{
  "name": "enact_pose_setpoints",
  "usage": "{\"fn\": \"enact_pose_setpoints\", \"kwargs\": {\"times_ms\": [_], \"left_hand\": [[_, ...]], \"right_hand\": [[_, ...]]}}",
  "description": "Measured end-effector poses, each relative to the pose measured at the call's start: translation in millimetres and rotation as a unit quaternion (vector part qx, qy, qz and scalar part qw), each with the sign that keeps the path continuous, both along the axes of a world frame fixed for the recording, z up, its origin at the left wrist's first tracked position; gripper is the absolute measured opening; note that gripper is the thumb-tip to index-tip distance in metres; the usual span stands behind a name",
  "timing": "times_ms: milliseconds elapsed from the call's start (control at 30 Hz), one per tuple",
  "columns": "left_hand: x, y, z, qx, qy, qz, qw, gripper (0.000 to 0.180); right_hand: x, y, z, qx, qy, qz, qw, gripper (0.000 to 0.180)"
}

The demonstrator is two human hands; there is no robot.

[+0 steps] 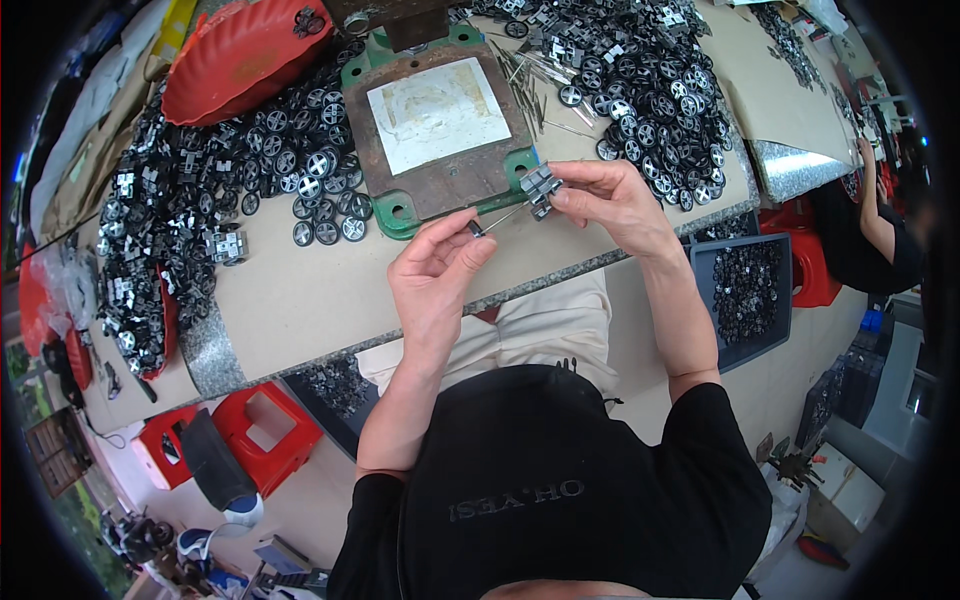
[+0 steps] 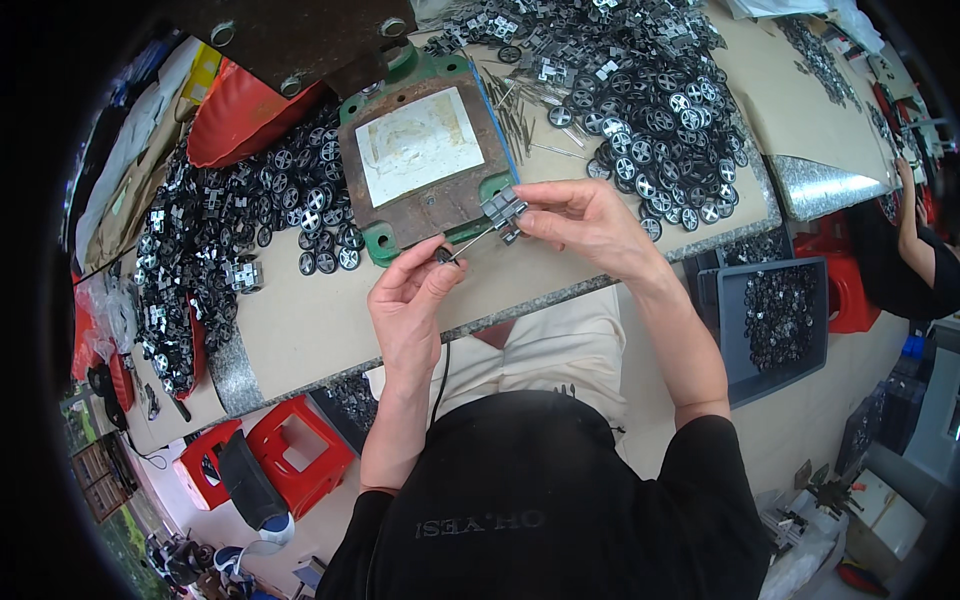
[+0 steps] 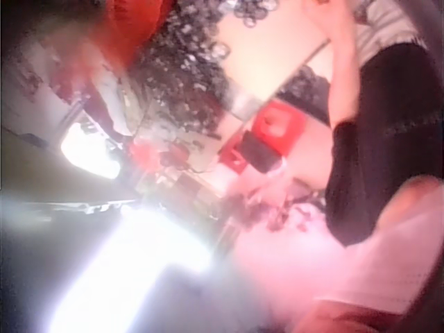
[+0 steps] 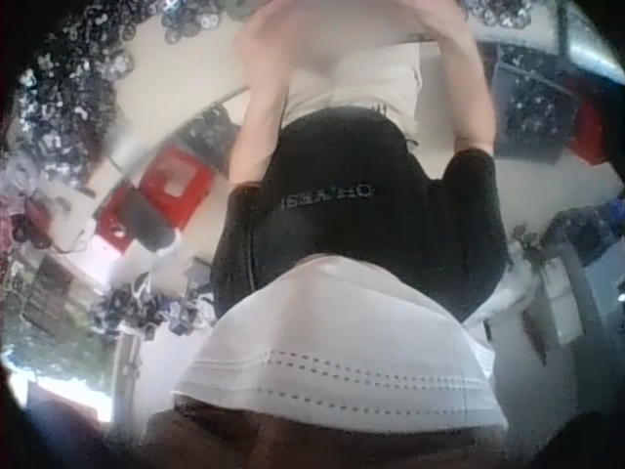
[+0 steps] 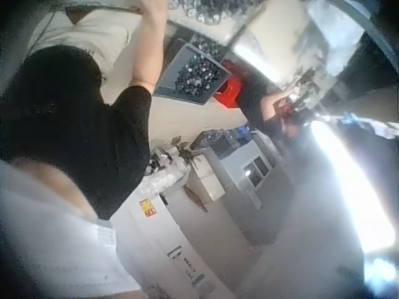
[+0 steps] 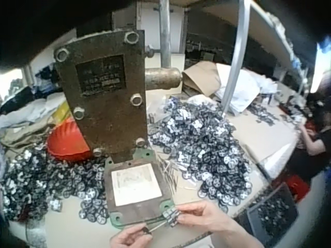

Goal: The person assembles small plastic bases and metal inserts with small metal plates using a manual press.

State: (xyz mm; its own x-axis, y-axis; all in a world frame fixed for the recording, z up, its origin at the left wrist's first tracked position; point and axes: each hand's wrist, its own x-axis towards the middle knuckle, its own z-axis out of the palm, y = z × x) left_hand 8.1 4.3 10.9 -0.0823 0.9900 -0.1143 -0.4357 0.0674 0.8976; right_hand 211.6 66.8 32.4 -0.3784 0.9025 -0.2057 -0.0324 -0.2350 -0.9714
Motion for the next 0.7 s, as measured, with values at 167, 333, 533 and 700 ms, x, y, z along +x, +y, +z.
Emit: {"fn": "enact_pose_setpoints", "kwargs": {"times_ms": [167, 333, 533, 700], "left_hand": [[-0.6, 0.4, -1.0, -0.004, -0.008, 0.0, 1.0, 0.03], [0.1, -0.4, -0.9, -0.012, -0.017, -0.005, 1.0, 0.03], [0.7, -0.1, -2.2, -0.003, -0.001, 0.0, 1.0, 0.03], [1.1, -1.5, -3.2, 0.0, -0.011, 0.005, 1.0, 0.029]], "right_hand": [[0.6, 0.5, -2.5, 0.016, 0.011, -0.012, 1.0, 0.03], [0.2, 1.4, -2.3, 0.016, -0.006, 0.004, 1.0, 0.03], [-4.8, -2.7, -1.5, 0.03, -0.006, 0.002, 1.0, 0.033], [-11.1, -8.8, 7.9, 0.102, -0.012, 0.014, 0.995, 0.031]]}}
